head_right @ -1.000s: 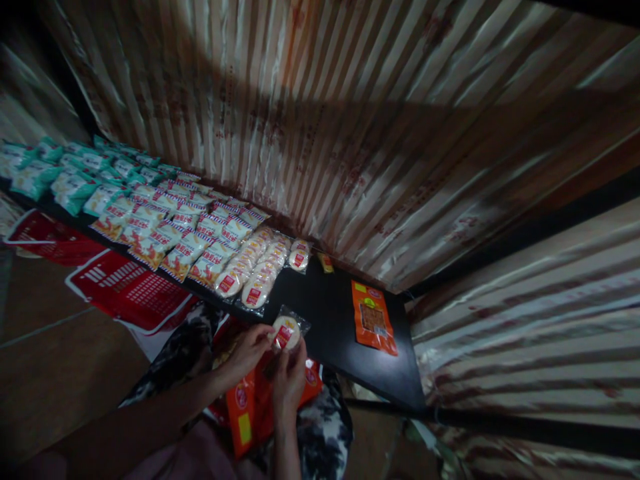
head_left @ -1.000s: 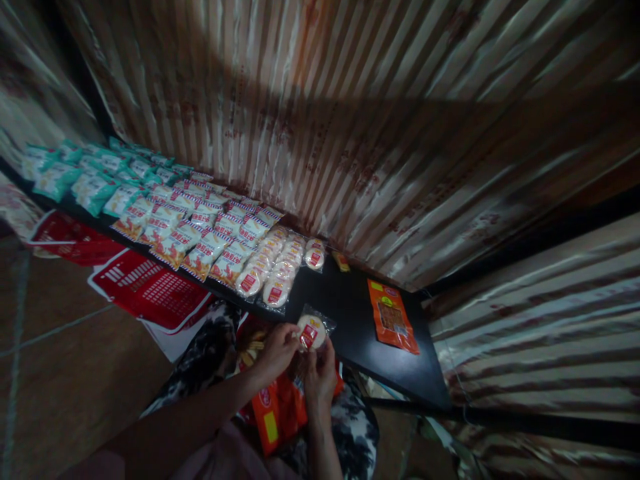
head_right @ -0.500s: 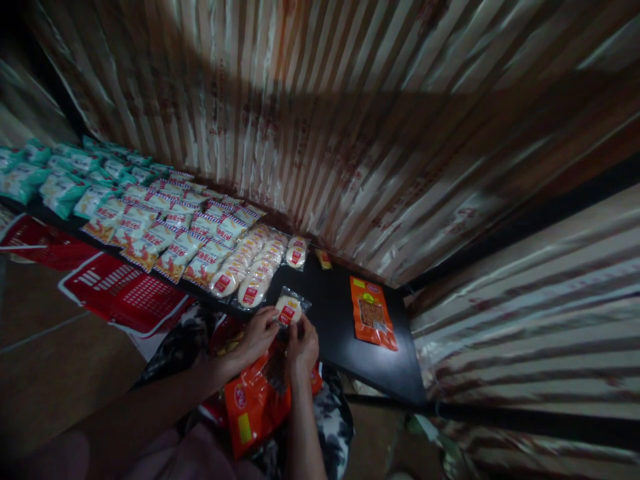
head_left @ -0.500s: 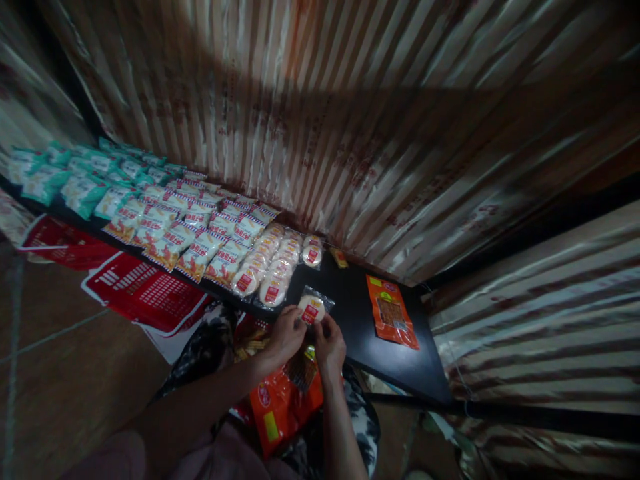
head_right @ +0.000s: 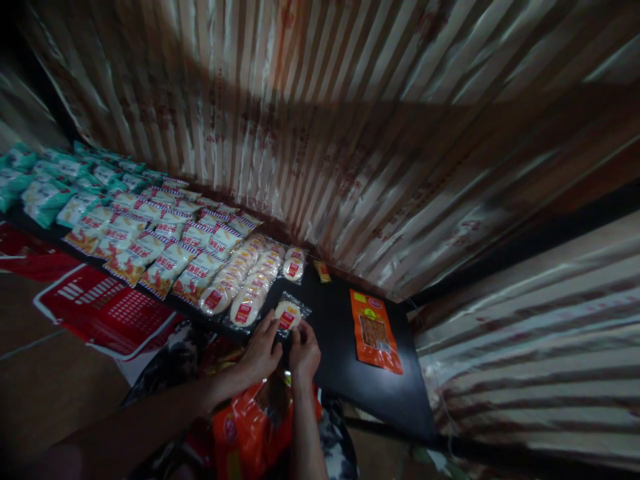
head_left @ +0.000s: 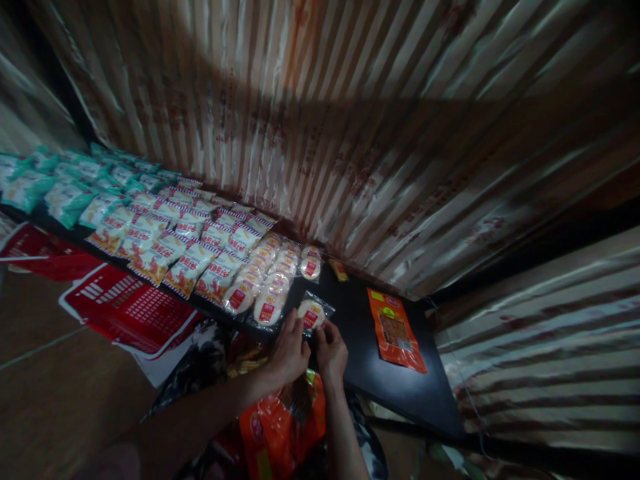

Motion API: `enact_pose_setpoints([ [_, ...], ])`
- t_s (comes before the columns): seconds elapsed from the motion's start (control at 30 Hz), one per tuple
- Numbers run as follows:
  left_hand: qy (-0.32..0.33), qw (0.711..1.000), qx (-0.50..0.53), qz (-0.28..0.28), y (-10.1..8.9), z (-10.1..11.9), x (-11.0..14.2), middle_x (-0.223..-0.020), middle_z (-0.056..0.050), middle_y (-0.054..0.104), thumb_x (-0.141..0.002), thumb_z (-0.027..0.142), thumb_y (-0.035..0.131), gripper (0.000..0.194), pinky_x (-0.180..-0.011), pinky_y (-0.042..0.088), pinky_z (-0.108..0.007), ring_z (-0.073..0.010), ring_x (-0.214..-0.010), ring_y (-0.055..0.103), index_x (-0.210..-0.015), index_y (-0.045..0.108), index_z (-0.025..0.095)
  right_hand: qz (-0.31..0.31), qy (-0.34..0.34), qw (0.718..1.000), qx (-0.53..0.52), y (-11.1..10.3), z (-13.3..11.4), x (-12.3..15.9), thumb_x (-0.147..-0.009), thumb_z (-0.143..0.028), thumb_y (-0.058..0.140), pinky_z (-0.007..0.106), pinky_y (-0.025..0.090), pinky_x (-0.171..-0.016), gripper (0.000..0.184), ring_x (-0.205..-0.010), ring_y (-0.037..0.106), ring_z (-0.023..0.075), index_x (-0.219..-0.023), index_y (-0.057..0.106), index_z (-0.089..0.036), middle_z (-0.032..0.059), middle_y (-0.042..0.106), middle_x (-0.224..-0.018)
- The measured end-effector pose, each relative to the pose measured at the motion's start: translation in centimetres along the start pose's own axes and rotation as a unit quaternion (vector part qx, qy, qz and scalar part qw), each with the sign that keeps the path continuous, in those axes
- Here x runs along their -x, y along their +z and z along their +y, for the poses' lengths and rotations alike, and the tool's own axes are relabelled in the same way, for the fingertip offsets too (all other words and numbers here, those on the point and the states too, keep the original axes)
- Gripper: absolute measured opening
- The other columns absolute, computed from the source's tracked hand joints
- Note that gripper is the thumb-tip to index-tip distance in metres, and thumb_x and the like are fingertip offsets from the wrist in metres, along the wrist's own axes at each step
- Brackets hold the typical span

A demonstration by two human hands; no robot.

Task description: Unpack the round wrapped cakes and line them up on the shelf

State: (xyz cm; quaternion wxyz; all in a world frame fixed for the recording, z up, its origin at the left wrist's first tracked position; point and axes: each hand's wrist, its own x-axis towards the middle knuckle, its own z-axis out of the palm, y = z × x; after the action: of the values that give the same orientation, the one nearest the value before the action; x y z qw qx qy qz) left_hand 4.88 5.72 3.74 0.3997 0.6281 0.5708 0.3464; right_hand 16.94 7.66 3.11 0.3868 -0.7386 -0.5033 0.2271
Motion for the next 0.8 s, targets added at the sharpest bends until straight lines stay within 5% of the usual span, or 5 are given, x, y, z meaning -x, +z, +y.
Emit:
enact_pose_setpoints([
  [0.47,0.004,0.999,-0.028,-0.017,0.8,1.2,-5.2,-0.157,-0.014,0.002,-0.073,0.011,0.047,0.066,-0.119,0.012,-0.043,-0.0268,-0.144,0.001,-0.138,0.037,0.006,0.003,-0.014,0.997,-0.074,2.0,0.6,-6.1,-0.073,-0.051,0.051,0.032,0.048,-0.074,0.047,-0.081,0.066,0.0233,-0.099,0.066,-0.016,0.012,0.072,-0.095],
  [0.8,0.068,0.997,-0.019,-0.03,0.5,0.8,-7.4,-0.156,-0.013,0.007,-0.08,0.013,0.041,0.062,-0.119,0.012,-0.045,-0.0259,-0.143,-0.002,-0.141,0.034,0.004,0.006,-0.011,0.994,-0.107,3.6,0.5,-9.0,-0.072,-0.048,0.056,0.033,0.049,-0.076,0.042,-0.081,0.065,0.0219,-0.097,0.066,-0.016,0.0107,0.072,-0.096],
])
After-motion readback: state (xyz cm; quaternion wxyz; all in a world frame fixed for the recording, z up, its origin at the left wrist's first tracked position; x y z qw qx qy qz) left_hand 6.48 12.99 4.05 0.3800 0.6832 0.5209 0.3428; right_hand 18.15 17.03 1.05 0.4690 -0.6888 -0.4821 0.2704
